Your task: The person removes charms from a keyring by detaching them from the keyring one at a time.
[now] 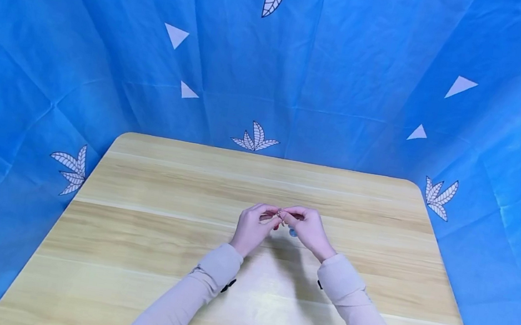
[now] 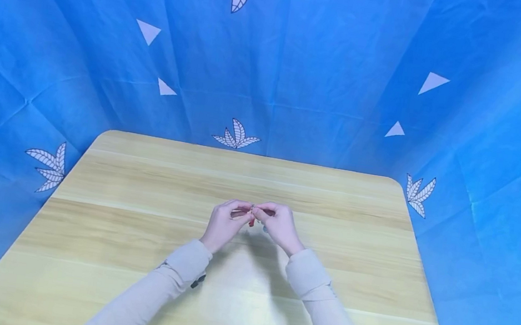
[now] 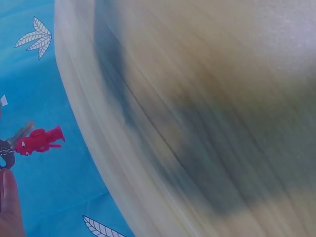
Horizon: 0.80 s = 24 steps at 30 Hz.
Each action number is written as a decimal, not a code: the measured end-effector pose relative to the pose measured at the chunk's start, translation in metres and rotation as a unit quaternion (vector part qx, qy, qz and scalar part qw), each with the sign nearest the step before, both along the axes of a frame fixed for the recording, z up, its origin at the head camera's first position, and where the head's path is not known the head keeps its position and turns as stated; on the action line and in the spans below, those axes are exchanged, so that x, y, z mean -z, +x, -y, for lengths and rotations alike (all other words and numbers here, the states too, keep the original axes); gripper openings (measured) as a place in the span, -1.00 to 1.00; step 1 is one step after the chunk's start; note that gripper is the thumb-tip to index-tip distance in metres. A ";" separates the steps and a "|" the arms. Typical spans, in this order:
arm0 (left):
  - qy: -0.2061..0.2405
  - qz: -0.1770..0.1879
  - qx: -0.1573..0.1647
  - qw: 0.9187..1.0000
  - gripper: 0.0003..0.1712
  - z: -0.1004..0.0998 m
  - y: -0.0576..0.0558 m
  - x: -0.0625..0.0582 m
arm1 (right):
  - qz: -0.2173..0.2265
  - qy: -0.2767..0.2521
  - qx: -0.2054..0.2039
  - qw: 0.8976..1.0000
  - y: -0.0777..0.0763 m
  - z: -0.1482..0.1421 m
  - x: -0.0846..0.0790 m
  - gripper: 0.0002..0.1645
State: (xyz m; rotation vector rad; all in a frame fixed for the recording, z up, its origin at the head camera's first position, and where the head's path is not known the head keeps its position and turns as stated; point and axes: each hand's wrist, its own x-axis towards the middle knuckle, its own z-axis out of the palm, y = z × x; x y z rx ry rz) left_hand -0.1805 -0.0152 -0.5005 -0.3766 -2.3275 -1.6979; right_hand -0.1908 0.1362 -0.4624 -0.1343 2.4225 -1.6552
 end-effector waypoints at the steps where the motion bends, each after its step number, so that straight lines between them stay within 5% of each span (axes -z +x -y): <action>1: -0.003 -0.005 -0.003 1.000 -0.81 0.000 -0.001 0.000 | 0.001 0.001 0.001 1.000 0.000 0.000 0.000 -0.77; 12: -0.057 -0.070 -0.032 0.995 -0.92 0.002 -0.006 -0.004 | -0.002 0.005 0.009 1.000 -0.002 0.003 0.002 -0.75; 18: -0.106 -0.125 -0.041 0.986 -0.96 0.004 -0.007 -0.005 | 0.000 0.005 0.042 0.999 -0.002 0.005 0.003 -0.76; 24: -0.092 -0.121 -0.035 0.988 -0.90 0.003 -0.007 -0.007 | -0.002 0.000 0.053 0.999 -0.001 0.006 0.004 -0.78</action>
